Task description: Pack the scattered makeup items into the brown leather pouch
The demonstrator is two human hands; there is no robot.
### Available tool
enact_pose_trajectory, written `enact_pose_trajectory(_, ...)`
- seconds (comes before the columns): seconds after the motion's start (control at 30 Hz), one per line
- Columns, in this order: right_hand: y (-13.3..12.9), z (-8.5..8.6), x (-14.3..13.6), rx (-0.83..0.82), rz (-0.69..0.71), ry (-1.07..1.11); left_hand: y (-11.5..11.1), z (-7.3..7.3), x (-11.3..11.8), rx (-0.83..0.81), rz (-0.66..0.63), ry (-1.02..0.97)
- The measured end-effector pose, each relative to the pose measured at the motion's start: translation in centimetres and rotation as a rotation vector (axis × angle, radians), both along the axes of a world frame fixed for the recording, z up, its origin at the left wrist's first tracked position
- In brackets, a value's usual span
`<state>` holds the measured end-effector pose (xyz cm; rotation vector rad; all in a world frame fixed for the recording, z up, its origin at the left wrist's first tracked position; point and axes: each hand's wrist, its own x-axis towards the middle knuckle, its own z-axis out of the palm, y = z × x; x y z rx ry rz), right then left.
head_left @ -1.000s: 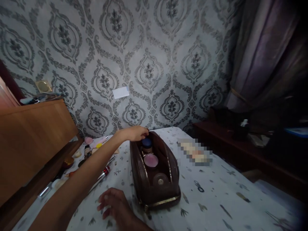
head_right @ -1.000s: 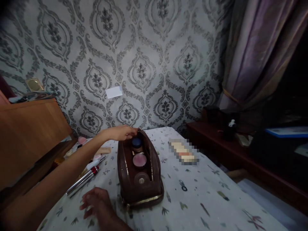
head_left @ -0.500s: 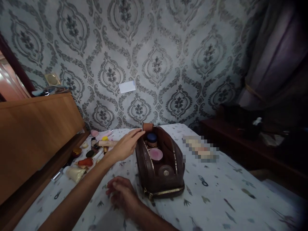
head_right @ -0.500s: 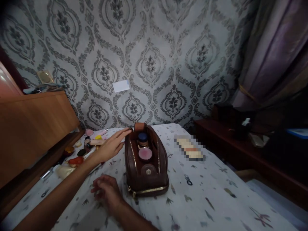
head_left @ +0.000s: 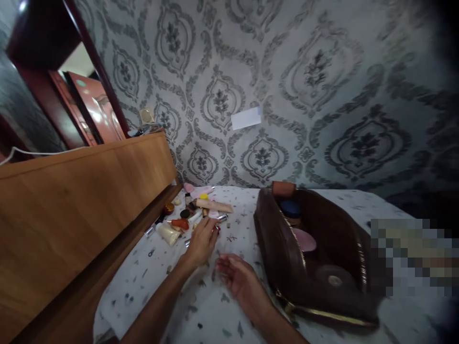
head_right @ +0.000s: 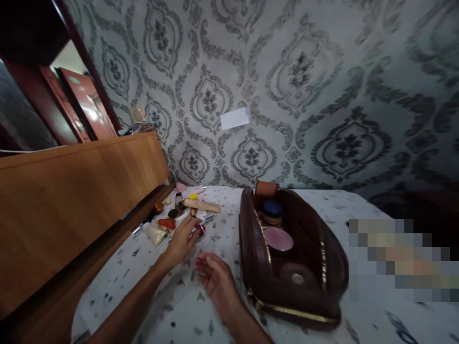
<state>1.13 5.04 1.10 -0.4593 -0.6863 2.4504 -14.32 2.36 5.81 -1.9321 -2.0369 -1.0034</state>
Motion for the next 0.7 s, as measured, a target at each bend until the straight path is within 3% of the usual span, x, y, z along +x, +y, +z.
enact_pose_trajectory(0.23, 0.5, 0.2, 0.1, -0.081, 0.043, -0.037, -2.2, -2.3, -4.6, 0.056, 0.226, 0.003)
enact_pose_trajectory(0.4, 0.3, 0.5, 0.2, -0.087, 0.033, -0.065, -3.1, -4.1, -6.3, 0.023, 0.284, 0.015)
enact_pose_trajectory(0.57, 0.1, 0.3, 0.2, -0.047, 0.018, -0.100, -3.6, -3.5, -5.9, -0.148, 0.244, 0.042)
enact_pose_trajectory(0.7, 0.3, 0.5, -0.2, 0.108, -0.038, -0.183, -3.9, -2.6, -4.7, -0.302, 0.165, 0.046)
